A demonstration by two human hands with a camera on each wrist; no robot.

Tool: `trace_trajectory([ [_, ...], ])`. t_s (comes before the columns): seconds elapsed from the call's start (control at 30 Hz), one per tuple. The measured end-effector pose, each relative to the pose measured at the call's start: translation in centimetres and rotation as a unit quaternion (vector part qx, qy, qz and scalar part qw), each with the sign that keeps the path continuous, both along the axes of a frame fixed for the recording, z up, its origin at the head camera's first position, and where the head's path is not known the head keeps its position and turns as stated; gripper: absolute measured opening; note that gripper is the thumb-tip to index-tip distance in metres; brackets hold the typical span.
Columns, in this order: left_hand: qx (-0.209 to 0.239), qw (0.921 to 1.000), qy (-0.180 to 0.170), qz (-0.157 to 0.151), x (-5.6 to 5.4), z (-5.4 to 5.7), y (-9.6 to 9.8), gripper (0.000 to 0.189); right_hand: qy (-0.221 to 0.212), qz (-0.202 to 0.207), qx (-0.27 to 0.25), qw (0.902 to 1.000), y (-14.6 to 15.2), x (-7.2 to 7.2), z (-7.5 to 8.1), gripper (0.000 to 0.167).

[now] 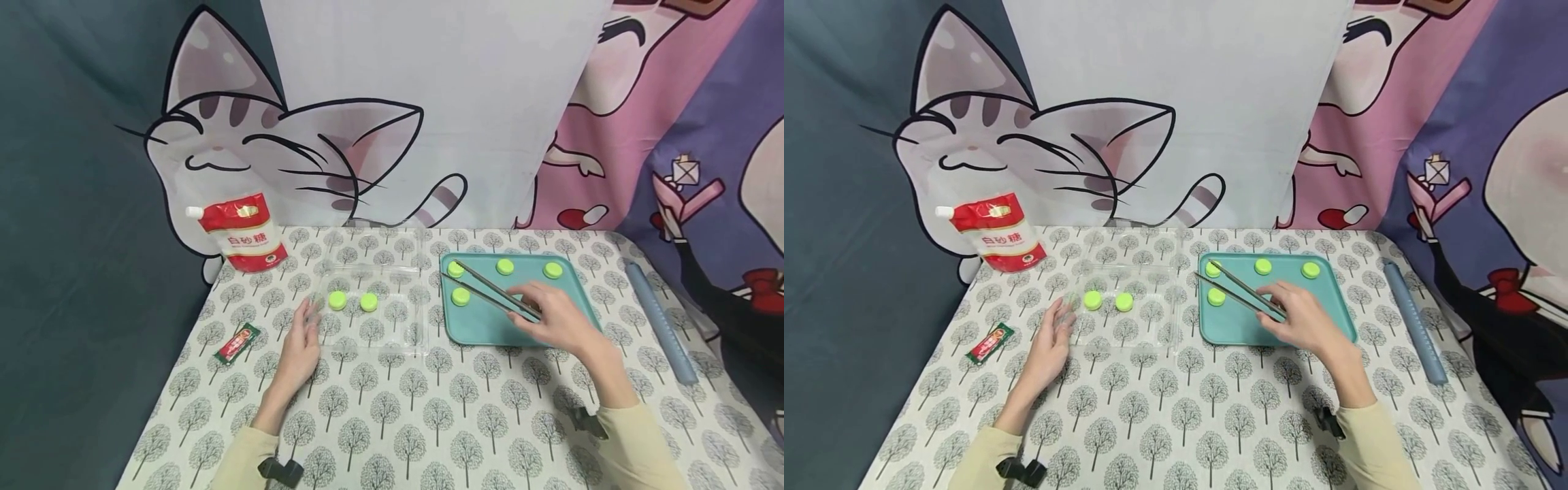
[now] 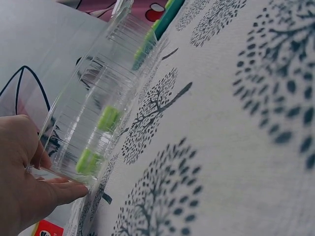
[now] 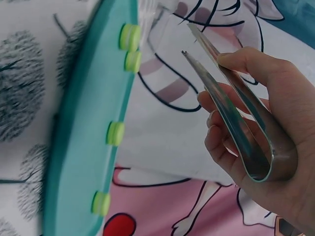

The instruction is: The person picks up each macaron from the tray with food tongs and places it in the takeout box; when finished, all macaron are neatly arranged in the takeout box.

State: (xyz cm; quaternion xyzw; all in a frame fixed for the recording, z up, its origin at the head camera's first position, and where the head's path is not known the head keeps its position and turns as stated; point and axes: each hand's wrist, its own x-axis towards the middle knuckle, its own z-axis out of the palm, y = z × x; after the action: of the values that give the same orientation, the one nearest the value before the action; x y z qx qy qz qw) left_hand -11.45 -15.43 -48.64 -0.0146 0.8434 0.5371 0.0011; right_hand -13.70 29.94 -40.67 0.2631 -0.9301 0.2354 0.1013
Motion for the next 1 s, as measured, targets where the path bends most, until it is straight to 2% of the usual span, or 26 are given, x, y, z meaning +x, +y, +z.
trace_trajectory([
  [0.2, -0.004, 1.0, 0.005, 0.003, 0.0, 0.1, 0.1, 0.059, -0.009, -0.022, 0.004, 0.9997, 1.1, 1.2, -1.0, 0.04],
  [0.43, -0.001, 1.0, 0.004, 0.003, 0.0, 0.0, 0.0, 0.06, -0.06, -0.036, 0.004, 0.9975, 1.8, 2.3, -2.3, 0.042],
  [0.7, 0.001, 1.0, -0.005, 0.002, 0.1, 0.1, 0.0, 0.061, -0.078, -0.039, 0.008, 0.9962, 1.9, 2.7, -3.6, 0.041],
  [1.0, -0.001, 1.0, -0.001, 0.002, 0.0, 0.1, 0.1, 0.061, -0.097, -0.038, -0.007, 0.9946, 1.9, 2.8, -3.8, 0.039],
])
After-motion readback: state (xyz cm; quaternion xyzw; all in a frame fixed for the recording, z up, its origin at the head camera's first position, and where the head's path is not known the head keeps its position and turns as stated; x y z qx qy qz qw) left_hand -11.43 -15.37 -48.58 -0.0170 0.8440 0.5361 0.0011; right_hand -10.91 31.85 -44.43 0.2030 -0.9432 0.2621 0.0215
